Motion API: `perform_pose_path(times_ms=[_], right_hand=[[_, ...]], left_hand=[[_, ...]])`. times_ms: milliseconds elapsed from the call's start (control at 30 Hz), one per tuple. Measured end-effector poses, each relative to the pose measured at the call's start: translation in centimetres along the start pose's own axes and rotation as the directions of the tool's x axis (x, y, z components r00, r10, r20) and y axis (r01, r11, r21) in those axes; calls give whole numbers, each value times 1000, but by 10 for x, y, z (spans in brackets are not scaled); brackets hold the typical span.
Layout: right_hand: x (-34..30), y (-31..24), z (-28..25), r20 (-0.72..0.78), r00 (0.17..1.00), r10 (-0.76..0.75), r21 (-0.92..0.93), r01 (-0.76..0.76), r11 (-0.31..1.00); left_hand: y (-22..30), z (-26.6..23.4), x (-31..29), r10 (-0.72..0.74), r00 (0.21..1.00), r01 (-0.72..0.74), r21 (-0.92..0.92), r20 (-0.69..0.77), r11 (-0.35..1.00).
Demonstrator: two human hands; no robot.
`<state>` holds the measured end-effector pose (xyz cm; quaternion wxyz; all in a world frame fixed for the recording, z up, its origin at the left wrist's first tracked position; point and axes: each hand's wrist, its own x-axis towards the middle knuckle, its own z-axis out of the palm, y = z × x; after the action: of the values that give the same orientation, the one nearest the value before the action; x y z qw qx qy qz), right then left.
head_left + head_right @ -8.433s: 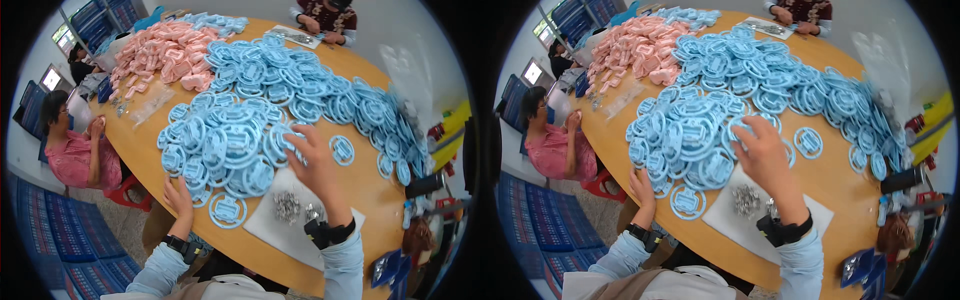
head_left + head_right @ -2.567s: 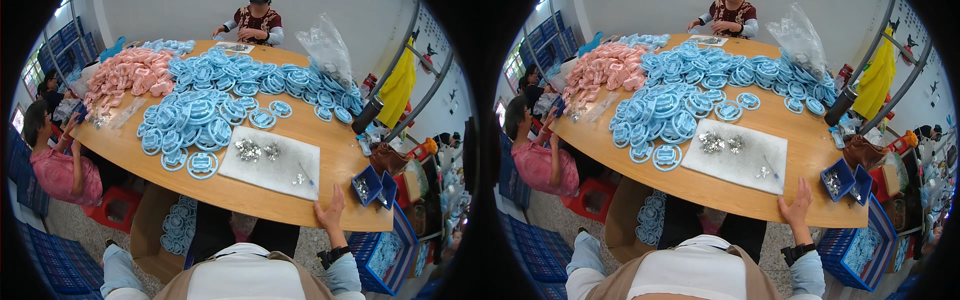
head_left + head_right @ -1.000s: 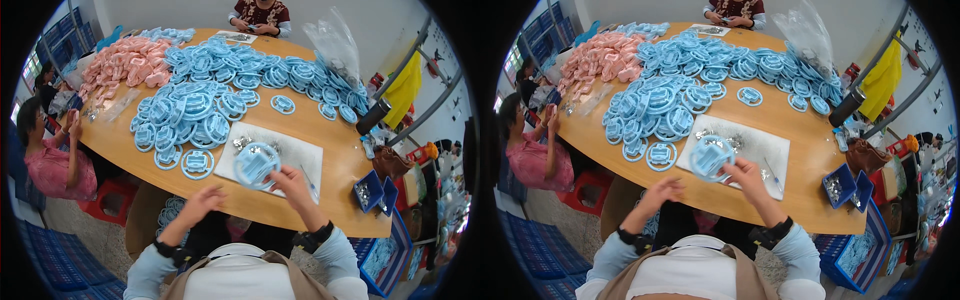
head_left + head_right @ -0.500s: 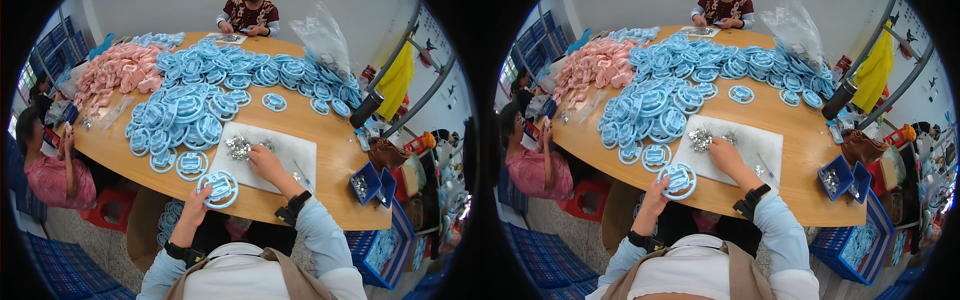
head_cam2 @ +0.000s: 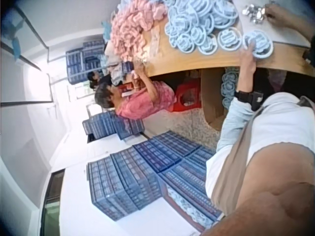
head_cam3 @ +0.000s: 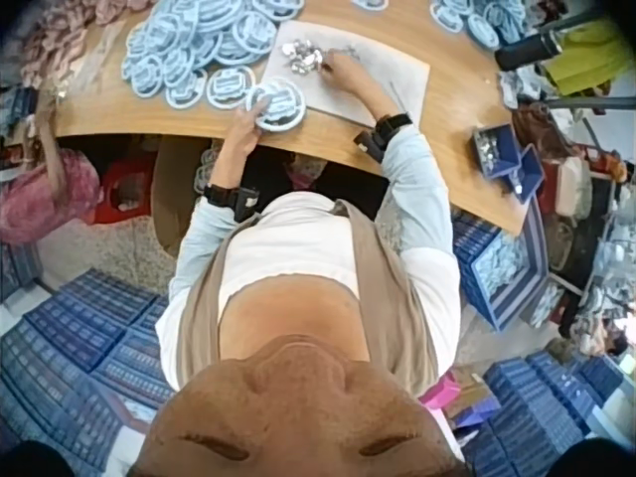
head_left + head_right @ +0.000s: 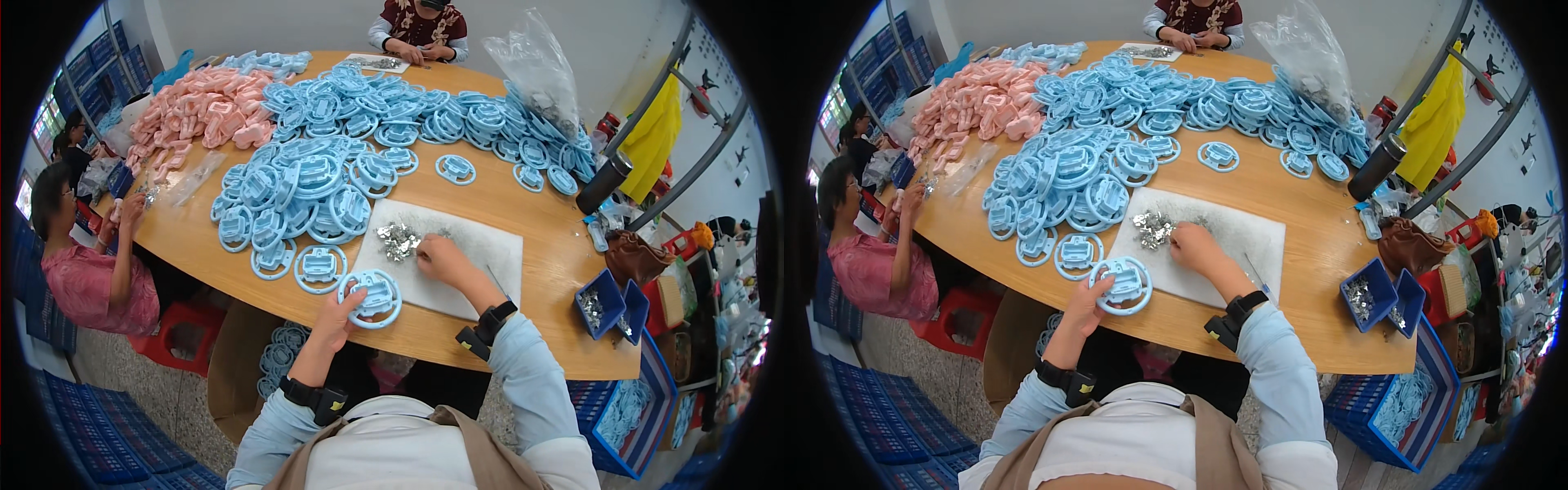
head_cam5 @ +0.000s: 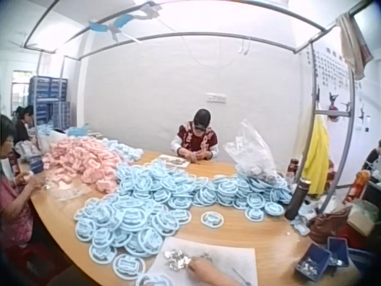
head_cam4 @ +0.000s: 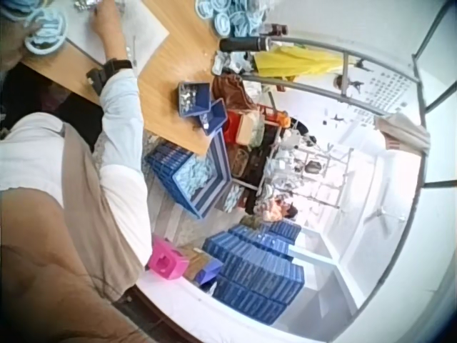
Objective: Assembling circular plastic frames by manually inserting small metal pins into pre-defined slots.
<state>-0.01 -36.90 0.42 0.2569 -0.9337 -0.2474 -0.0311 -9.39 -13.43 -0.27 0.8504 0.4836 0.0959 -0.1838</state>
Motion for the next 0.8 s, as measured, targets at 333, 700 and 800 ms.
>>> perform_pose_path(times_ms=[333,700,800], right_hand=[[-27,-2,-29,216,916,339,217,-384,898],[-63,-5,-3,-151,973,172,182,-144,973],[-63,-7,-2,-189,970,150,202,-111,973]], left_hand=[[-2,8,7,-126,992,123,109,23,986],[-8,25,27,-198,970,189,75,140,979],[-7,29,28,-219,963,214,53,156,975]])
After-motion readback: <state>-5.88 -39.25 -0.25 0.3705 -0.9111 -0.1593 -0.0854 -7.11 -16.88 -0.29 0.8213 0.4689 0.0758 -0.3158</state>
